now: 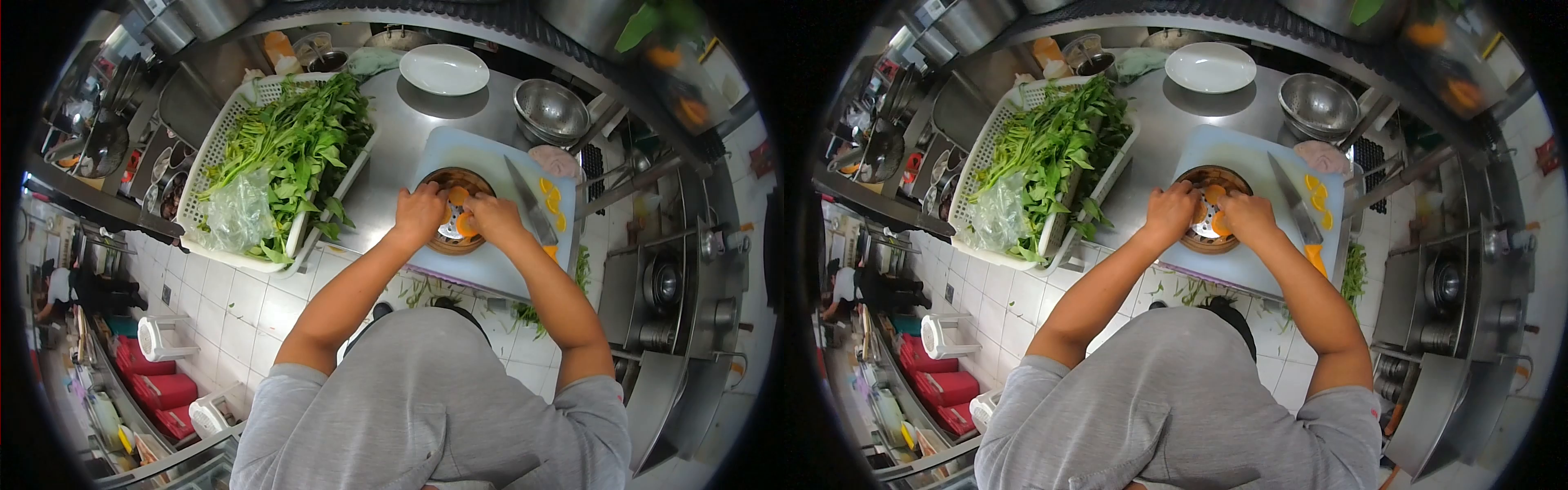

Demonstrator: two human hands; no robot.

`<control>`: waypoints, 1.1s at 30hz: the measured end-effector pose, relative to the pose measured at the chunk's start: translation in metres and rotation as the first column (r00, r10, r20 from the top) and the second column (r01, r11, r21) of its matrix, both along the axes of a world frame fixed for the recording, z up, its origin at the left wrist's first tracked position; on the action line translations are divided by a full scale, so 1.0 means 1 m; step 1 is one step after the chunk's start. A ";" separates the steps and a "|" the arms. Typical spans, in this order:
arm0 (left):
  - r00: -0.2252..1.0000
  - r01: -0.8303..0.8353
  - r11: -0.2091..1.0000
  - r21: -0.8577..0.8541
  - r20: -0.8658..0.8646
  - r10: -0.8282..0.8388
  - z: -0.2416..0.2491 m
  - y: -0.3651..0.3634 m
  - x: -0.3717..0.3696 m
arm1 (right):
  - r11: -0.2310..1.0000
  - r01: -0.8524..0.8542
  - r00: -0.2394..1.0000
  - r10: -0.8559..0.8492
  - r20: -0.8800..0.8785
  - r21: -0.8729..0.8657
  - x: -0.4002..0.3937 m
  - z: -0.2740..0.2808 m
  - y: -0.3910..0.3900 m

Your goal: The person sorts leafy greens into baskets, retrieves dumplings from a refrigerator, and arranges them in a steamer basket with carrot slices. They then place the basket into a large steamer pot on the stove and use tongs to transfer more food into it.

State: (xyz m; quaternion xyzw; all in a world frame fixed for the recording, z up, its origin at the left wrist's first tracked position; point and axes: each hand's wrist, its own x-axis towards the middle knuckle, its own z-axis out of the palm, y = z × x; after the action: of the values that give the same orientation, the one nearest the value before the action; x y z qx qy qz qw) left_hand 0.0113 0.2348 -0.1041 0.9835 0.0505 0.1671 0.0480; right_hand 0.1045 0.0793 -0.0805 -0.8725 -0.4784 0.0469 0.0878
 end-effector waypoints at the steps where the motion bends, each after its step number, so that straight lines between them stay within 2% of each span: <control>1: 1.000 -0.002 1.000 0.003 0.004 0.002 0.001 0.000 0.001 | 1.000 0.005 1.000 -0.005 0.007 -0.019 0.000 0.003 0.001; 3: 0.998 -0.006 1.000 0.022 -0.058 0.008 0.003 0.000 0.000 | 0.999 0.017 0.999 -0.016 -0.030 0.028 0.004 -0.002 0.000; 4: 0.998 -0.007 1.000 0.026 -0.055 0.009 0.001 0.000 -0.001 | 0.997 0.033 0.997 -0.027 -0.071 0.071 0.005 -0.001 0.001; 8: 1.000 0.008 1.000 0.024 -0.010 -0.007 0.000 0.000 -0.004 | 0.985 0.103 0.994 -0.099 -0.038 0.141 0.010 0.002 0.005; 14: 0.997 0.039 0.999 -0.034 -0.065 -0.041 0.006 0.001 -0.008 | 0.995 0.085 0.996 -0.085 -0.007 0.055 0.011 0.006 0.011; 16: 0.995 0.034 0.999 -0.033 -0.095 -0.037 0.007 0.001 -0.009 | 0.997 0.068 0.997 -0.069 -0.021 -0.040 0.011 0.007 0.012; 19: 0.992 0.031 0.999 -0.023 -0.118 -0.034 0.008 0.000 -0.010 | 0.998 0.045 0.999 -0.045 0.012 0.036 0.010 0.002 0.011; 29: 0.994 0.025 1.000 0.004 -0.107 -0.024 0.003 0.001 -0.008 | 0.998 0.032 0.999 -0.032 0.007 0.050 0.009 0.004 0.010; 31: 0.994 0.024 1.000 -0.003 -0.106 -0.024 0.002 0.001 -0.008 | 0.999 0.041 0.999 -0.041 -0.007 0.008 0.009 0.006 0.010; 33: 0.988 0.014 0.998 0.064 -0.153 -0.004 0.009 -0.001 -0.010 | 0.998 0.053 0.998 -0.052 -0.039 0.020 0.013 -0.010 0.006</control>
State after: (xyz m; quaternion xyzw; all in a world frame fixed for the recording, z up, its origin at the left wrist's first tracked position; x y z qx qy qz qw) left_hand 0.0017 0.2339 -0.0954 0.9947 0.0442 0.0924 0.0127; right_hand 0.1175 0.0851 -0.0905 -0.8828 -0.4539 0.0565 0.1075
